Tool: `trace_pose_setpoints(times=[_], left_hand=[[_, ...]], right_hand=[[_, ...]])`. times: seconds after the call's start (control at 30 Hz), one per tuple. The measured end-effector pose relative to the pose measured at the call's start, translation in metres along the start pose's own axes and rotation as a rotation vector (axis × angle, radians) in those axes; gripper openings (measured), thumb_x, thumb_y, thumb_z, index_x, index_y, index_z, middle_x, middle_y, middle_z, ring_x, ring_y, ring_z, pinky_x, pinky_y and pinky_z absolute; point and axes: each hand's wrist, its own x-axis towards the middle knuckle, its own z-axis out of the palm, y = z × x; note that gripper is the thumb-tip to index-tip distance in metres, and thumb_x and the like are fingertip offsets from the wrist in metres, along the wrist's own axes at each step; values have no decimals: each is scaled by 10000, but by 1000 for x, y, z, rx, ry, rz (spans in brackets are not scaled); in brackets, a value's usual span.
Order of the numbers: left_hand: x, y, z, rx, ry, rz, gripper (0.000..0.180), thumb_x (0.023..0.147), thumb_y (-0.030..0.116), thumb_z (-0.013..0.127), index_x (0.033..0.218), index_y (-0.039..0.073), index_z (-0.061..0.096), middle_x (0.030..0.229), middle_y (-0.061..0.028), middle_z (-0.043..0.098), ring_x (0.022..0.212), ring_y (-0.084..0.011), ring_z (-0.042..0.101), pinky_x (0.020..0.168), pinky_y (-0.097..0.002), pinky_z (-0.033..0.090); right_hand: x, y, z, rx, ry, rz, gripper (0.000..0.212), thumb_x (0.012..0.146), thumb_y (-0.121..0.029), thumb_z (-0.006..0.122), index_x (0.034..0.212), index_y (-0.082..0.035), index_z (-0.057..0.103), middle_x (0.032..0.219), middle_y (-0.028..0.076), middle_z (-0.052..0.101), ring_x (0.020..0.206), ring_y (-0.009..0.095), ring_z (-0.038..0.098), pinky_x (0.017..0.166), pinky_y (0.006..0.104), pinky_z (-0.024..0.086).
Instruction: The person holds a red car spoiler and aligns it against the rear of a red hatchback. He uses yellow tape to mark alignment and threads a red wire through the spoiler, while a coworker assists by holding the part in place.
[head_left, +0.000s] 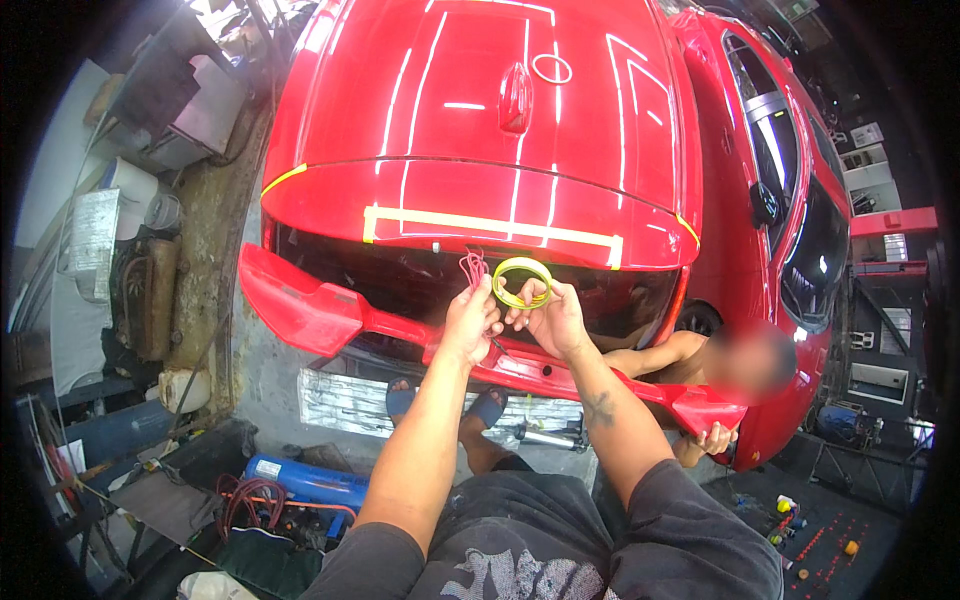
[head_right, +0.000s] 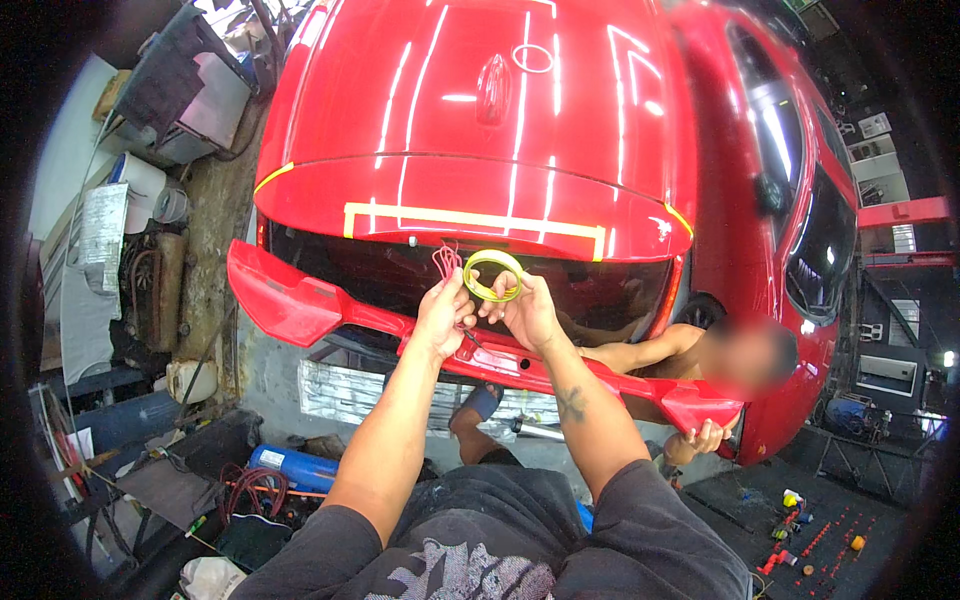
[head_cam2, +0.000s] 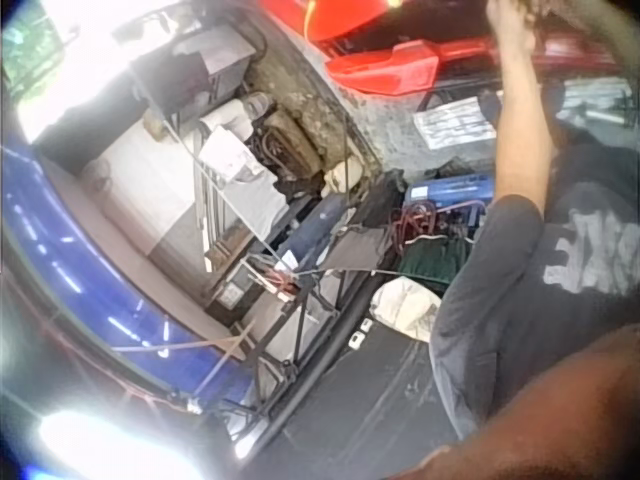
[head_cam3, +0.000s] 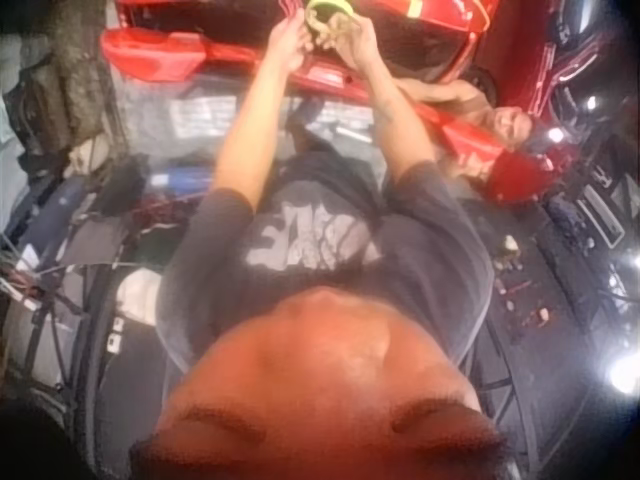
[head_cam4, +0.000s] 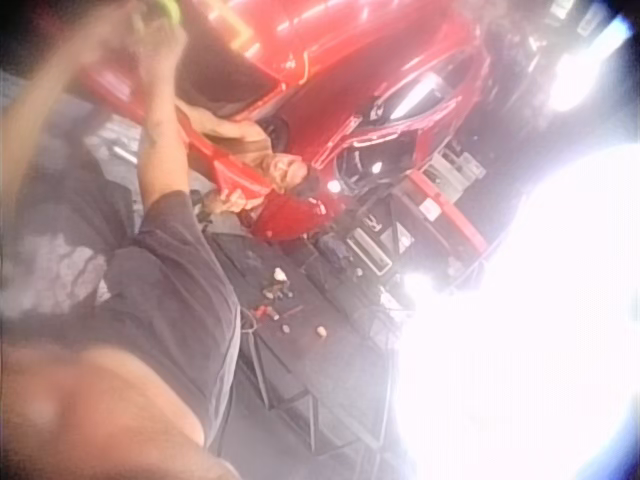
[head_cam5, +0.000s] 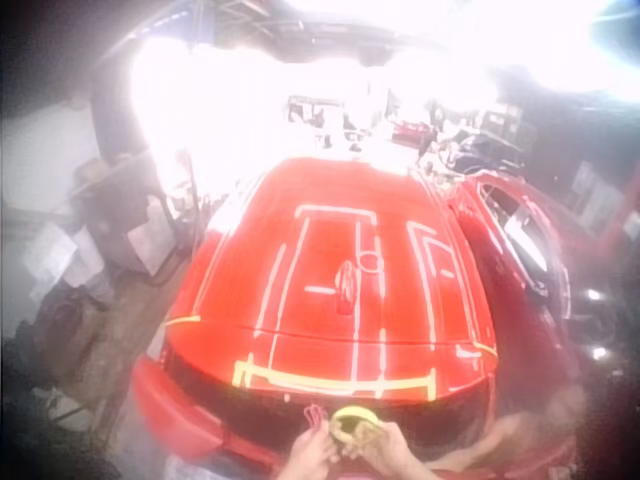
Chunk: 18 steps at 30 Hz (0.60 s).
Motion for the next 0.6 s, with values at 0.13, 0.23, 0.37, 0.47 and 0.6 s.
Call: trace_pose_setpoints(times=[0.13,0.23,0.37,0.47,0.6], left_hand=[[4,-5,0,-20,79,4,163,1136,317,693,1086,165,662,693,111,400,541,-27,364,499,-236,377],[5,-3,-3,41,115,21,125,1126,278,711,1076,177,656,703,110,431,547,-24,390,487,-241,404],[8,-4,-7,69,124,30,105,1121,239,713,1078,169,648,729,109,472,543,-26,413,479,-248,428],[14,-9,-12,108,131,72,97,1136,227,681,1087,149,650,718,100,469,536,-31,410,478,-256,431],[18,-14,-10,268,178,113,128,1157,225,623,1092,117,641,700,86,462,535,-44,413,474,-276,430]], right_hand=[[5,4,-20,-339,136,-59,544,1091,-584,429,1106,-87,650,1046,103,721,945,240,714,837,352,533],[5,-13,-18,-672,91,-79,549,1089,-571,432,1159,-74,657,1044,93,725,942,208,700,830,352,523],[-1,-24,-14,-903,109,-85,538,1082,-527,394,1147,-43,620,1060,164,761,961,267,706,852,387,540],[-7,-30,-2,-979,93,-121,487,1083,-467,404,1190,-34,599,1066,198,771,984,319,719,876,436,558],[-1,-33,2,-1415,93,-589,350,1071,-316,471,1247,-33,577,1058,224,779,1026,380,743,911,485,575]])
